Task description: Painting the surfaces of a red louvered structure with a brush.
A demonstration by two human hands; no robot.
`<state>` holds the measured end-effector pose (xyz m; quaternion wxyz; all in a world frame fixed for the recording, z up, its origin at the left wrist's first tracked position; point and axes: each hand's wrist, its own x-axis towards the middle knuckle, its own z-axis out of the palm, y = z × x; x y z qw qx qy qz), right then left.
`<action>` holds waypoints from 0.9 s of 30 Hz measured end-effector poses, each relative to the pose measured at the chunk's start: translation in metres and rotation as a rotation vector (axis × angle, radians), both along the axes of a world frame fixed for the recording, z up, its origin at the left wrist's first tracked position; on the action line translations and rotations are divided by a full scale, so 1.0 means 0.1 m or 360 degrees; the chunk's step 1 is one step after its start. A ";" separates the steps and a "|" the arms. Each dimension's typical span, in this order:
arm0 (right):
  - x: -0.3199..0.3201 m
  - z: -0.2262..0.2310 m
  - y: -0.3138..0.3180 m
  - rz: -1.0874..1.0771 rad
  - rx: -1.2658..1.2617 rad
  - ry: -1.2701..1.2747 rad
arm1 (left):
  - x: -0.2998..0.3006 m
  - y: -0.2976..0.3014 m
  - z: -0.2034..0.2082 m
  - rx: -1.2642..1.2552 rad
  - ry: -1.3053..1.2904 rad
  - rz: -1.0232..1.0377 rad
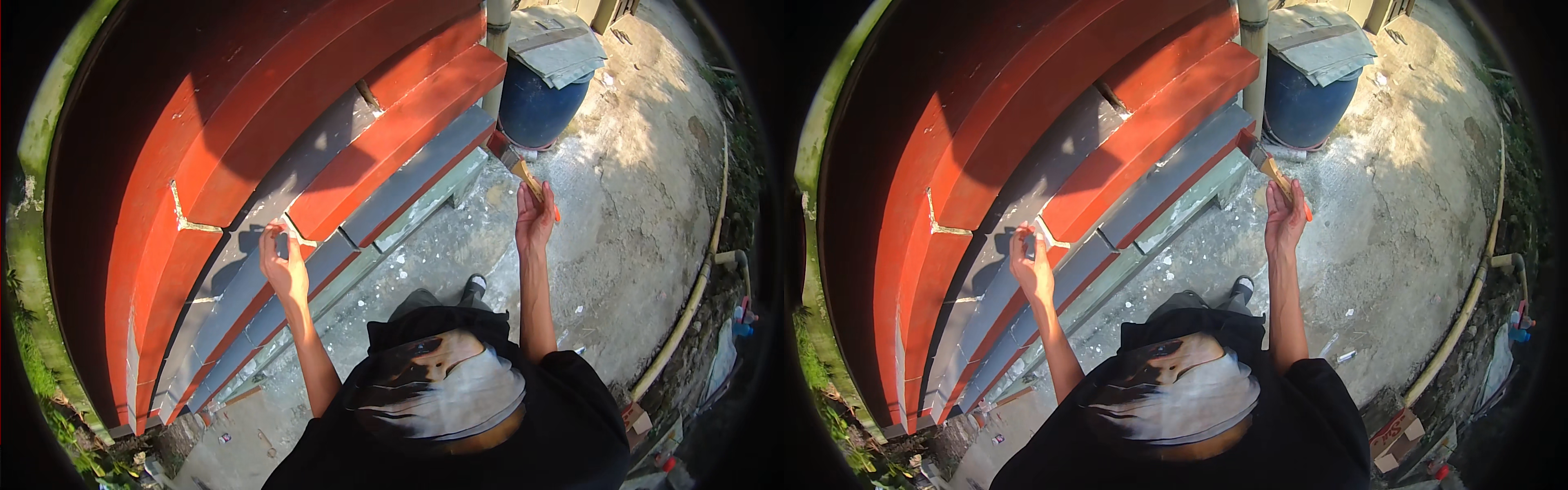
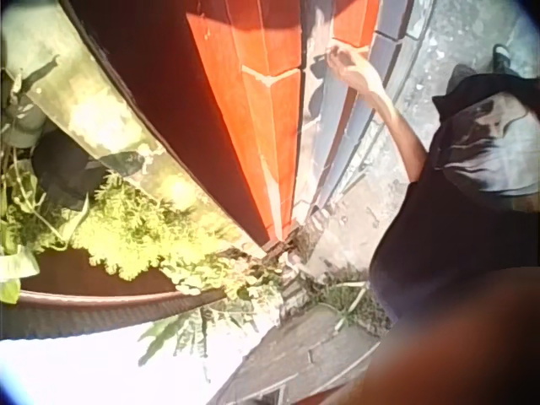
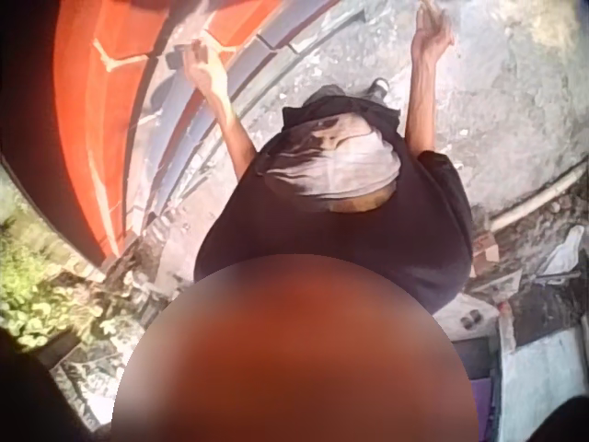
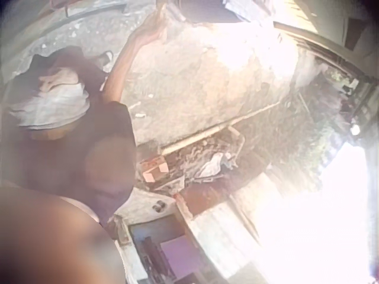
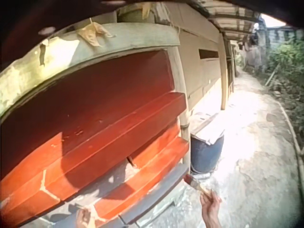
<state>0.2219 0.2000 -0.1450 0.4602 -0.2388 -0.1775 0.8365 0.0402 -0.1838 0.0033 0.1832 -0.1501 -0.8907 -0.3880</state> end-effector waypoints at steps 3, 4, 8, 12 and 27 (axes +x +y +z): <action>-0.35 0.31 -0.21 0.0129 0.0146 0.0050 | -0.23 -0.17 -0.02 -0.0081 0.0247 0.0152; -0.42 0.35 -0.29 0.0164 0.0148 0.0038 | -0.27 -0.19 -0.02 -0.0081 0.0232 0.0186; -0.84 0.55 -0.67 0.0287 0.0425 -0.0254 | -0.30 -0.21 0.01 -0.0053 0.0333 0.0228; -1.09 0.63 -0.84 0.0352 0.0526 -0.0185 | -0.19 -0.17 0.04 -0.0142 0.0308 0.0343; -1.46 1.21 0.79 0.0112 0.1716 -0.0894 | -0.26 -0.23 -0.02 -0.0205 0.0134 0.0167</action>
